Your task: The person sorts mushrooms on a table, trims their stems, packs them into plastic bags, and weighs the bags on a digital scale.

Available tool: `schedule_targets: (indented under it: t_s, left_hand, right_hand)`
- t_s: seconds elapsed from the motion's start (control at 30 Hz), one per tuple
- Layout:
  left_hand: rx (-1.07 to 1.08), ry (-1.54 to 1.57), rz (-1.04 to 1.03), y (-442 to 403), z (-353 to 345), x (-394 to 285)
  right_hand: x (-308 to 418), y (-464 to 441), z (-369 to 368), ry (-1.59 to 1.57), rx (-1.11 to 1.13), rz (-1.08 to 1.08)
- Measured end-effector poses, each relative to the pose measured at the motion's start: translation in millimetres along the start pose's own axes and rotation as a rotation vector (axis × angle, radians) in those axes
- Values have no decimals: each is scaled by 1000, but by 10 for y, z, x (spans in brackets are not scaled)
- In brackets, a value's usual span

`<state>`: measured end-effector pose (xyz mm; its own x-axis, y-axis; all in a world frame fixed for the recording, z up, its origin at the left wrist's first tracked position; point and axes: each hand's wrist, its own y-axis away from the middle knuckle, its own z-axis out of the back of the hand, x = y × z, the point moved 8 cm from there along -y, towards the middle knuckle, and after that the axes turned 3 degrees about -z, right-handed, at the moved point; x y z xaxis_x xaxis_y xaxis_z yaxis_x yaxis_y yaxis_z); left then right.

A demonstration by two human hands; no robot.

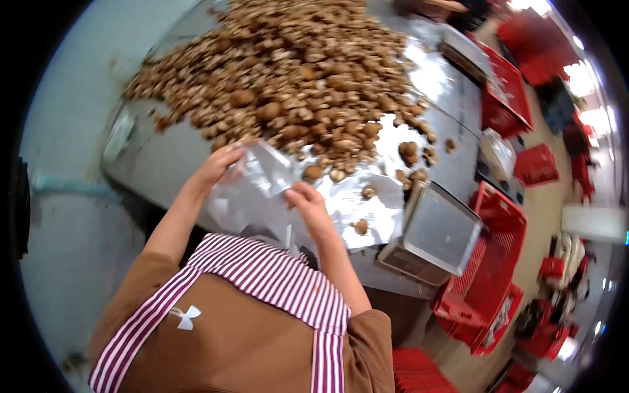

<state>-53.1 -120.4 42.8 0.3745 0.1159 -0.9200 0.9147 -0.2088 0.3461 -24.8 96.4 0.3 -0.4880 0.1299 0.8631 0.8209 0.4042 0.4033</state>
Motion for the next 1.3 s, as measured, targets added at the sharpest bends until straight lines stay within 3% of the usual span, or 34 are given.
schedule_targets:
  t_s: [0.17, 0.23, 0.27, 0.3, 0.37, 0.4, 0.43, 0.53, 0.63, 0.77, 0.83, 1.07, 1.3]
  left_hand:
    - [-50, 103, 93, -59, 186, 383]
    - [-45, -73, -105, -55, 180, 227]
    - [-170, -112, -222, -15, 214, 140]
    - [-173, -105, -219, -1, 223, 158]
    - [-630, -1131, -589, 244, 289, -241]
    - [-614, -1144, -627, 313, 214, -377]
    - [-614, -1142, -623, 350, 158, -425]
    - [-237, -625, -417, 246, -165, -103]
    - [-149, -502, -309, 204, -404, 174]
    - [-147, -426, -245, 165, -471, 474]
    - [-119, -298, -162, 158, -494, 601]
    - [-129, -307, -160, 117, -479, 688]
    - [-119, -285, -181, 245, -590, 541]
  right_hand:
    - [-13, 17, -102, -277, -27, -146]
    - [16, 8, -150, -298, -30, -140]
    - [17, 3, -155, -322, -36, -135]
    - [5, -11, -158, -318, -37, -141]
    - [-2, -74, -175, -322, -11, -124]
    - [-42, -111, -162, -320, -10, -129]
    - [-86, -147, -143, -311, 1, -113]
    - [-105, -184, -212, -358, 26, -99]
    - [-284, -293, -163, -391, 48, -120]
    - [-408, -243, -156, -437, -43, -277]
    - [-356, -219, -195, -402, -31, -289]
    - [-455, -277, -163, -372, 50, -242]
    - [-404, -161, -222, -342, -10, -314]
